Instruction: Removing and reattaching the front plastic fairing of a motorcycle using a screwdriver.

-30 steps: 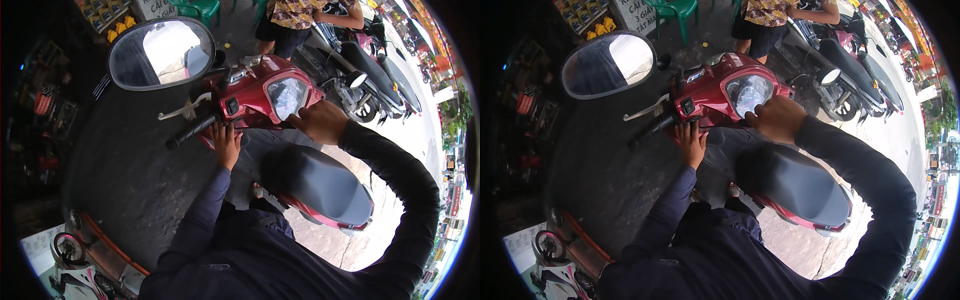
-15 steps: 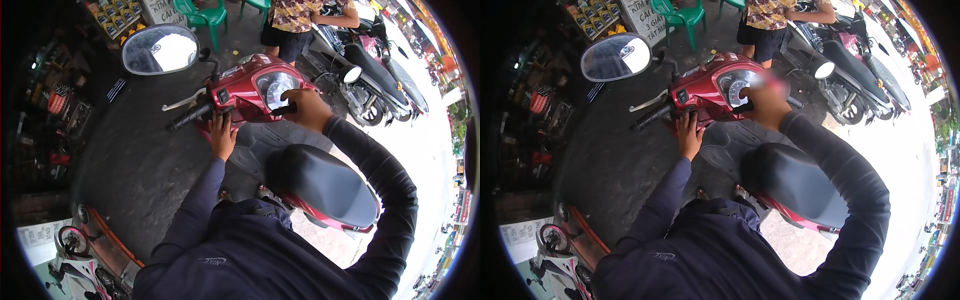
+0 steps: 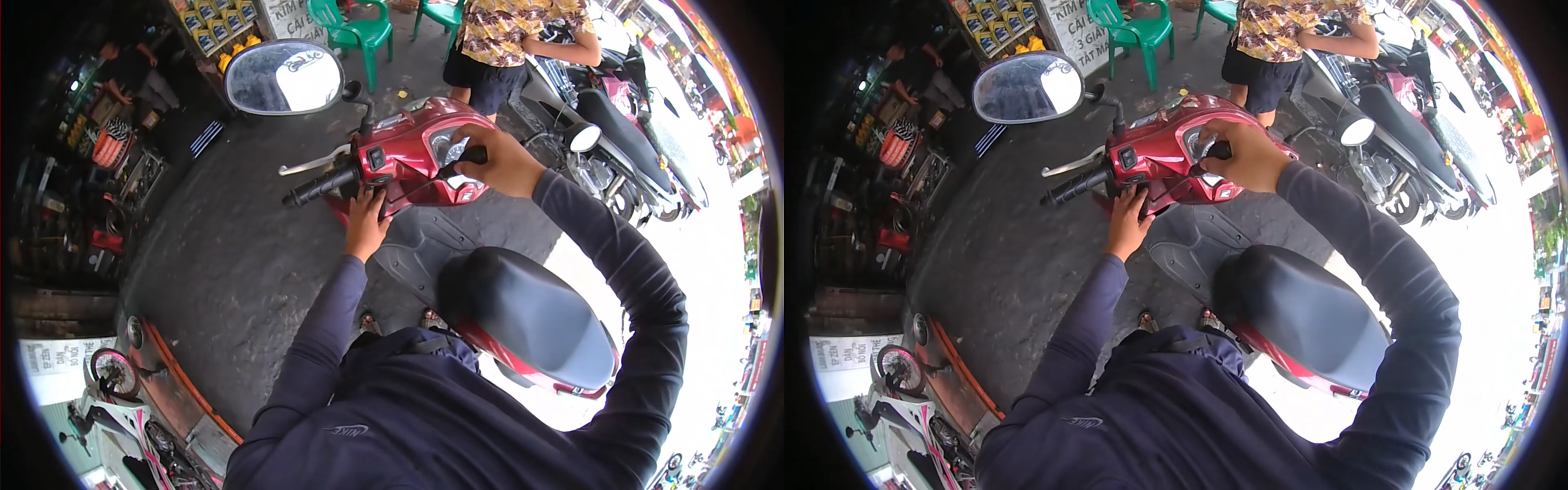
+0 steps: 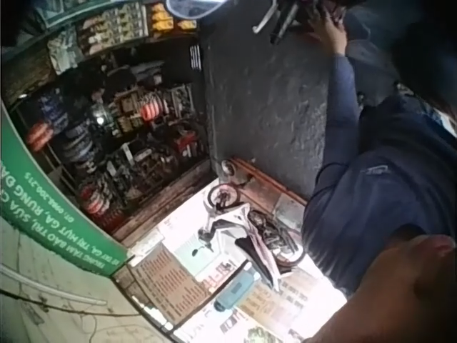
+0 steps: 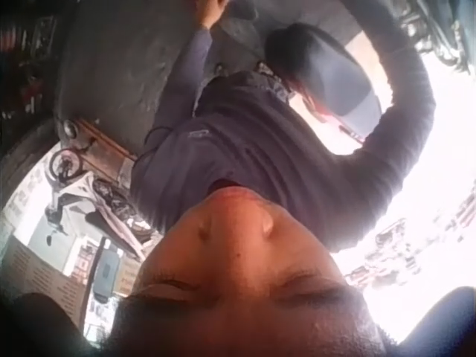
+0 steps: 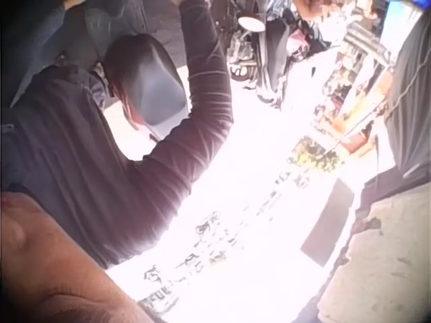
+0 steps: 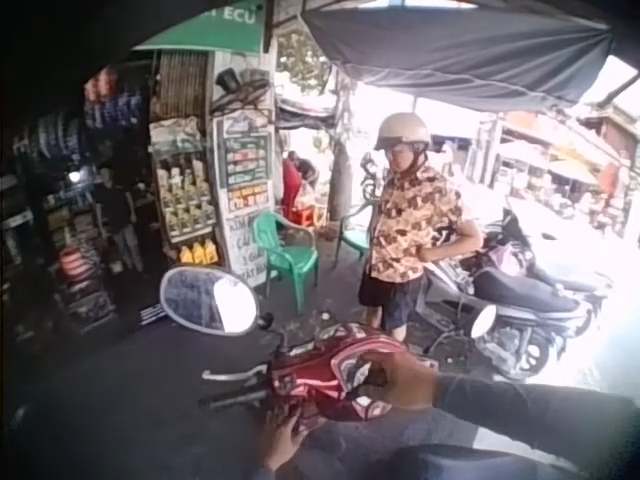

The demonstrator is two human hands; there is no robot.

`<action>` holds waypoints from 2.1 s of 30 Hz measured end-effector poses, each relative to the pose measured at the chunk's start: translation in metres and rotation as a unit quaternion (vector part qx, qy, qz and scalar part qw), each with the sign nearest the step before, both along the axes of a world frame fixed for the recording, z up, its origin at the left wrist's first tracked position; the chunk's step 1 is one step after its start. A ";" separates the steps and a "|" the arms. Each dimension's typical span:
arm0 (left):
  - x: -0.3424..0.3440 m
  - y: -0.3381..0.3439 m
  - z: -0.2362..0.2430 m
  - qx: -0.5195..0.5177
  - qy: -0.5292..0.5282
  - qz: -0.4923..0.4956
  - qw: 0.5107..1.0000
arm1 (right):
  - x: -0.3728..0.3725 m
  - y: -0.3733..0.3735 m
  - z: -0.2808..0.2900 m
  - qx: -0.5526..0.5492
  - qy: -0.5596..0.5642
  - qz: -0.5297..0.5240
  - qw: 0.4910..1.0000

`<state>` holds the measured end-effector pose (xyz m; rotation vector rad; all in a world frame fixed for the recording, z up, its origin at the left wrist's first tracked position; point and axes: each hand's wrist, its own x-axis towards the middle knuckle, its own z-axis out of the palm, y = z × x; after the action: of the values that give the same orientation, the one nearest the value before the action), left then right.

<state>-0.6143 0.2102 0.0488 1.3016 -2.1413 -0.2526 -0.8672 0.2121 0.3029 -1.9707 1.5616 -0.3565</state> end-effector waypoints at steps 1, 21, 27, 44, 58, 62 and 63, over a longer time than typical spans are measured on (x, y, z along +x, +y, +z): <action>0.003 -0.001 0.008 0.000 -0.001 0.000 1.000 | 0.000 0.004 -0.001 -0.110 -0.052 0.062 0.991; -0.037 -0.021 0.063 0.098 0.012 -0.072 0.992 | 0.018 0.026 -0.033 -0.322 0.009 -0.027 0.946; -0.023 -0.029 0.033 -0.089 0.022 -0.116 0.989 | 0.012 0.021 -0.032 -0.332 -0.088 0.014 0.939; -0.016 -0.027 0.018 -0.007 -0.038 -0.039 0.999 | 0.007 0.027 -0.017 -0.262 -0.001 0.058 0.963; -0.040 -0.019 0.028 -0.022 -0.173 0.035 0.984 | 0.014 0.029 -0.008 -0.235 0.065 -0.045 0.969; -0.038 -0.015 0.033 -0.015 -0.184 0.052 0.981 | 0.010 0.030 -0.015 -0.347 -0.065 0.065 0.933; -0.040 -0.013 0.032 -0.021 -0.178 0.050 0.983 | 0.005 0.028 -0.021 -0.299 -0.014 0.021 0.954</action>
<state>-0.6539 0.1969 0.0812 1.5148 -2.3477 0.0742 -0.8627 0.2405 0.2822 -2.4227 1.5033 -0.9232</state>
